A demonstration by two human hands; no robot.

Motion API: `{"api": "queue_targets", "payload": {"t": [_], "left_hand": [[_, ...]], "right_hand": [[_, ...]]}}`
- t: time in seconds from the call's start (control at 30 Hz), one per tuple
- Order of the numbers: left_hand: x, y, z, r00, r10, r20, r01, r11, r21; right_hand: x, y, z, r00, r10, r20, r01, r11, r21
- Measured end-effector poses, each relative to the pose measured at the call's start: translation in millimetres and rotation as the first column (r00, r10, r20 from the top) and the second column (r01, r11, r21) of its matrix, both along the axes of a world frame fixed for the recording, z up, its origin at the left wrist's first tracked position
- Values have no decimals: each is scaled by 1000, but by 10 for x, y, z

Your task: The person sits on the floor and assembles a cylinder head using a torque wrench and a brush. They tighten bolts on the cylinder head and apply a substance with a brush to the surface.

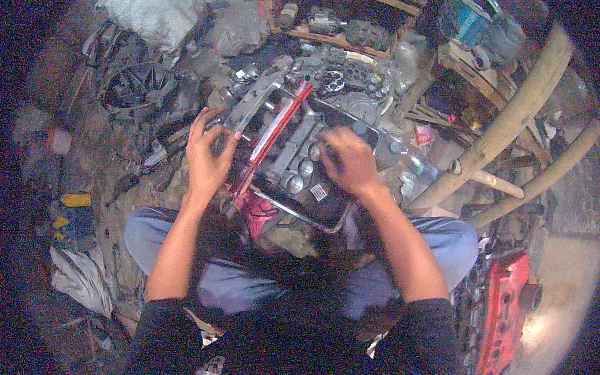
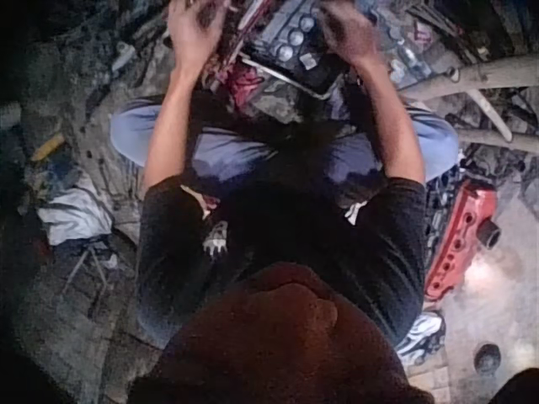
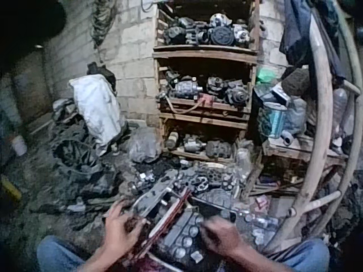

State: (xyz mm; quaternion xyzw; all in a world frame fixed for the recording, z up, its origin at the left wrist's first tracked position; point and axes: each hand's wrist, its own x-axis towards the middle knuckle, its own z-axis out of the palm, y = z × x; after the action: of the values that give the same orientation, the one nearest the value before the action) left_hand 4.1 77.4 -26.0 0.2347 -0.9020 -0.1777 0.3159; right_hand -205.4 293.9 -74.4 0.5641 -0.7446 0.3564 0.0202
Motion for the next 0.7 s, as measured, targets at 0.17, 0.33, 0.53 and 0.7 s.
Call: {"api": "queue_targets", "payload": {"t": [0.17, 0.33, 0.53, 0.7], "left_hand": [[108, 114, -26, 984, -19, 176, 20, 1000, -5], [340, 386, 2, 726, 23, 687, -10, 1000, -22], [412, 440, -144, 651, 178, 738, -129, 984, -123], [448, 332, -222, 736, 157, 658, -96, 987, -128]], "right_hand": [[96, 44, -594, 986, 167, 5, -130, 753, 645], [147, 141, -1010, 973, 228, -38, -107, 591, 799], [399, 60, -946, 977, 183, -109, 5, 491, 871], [431, -19, -1000, 971, 191, -144, 51, 423, 905]]}}
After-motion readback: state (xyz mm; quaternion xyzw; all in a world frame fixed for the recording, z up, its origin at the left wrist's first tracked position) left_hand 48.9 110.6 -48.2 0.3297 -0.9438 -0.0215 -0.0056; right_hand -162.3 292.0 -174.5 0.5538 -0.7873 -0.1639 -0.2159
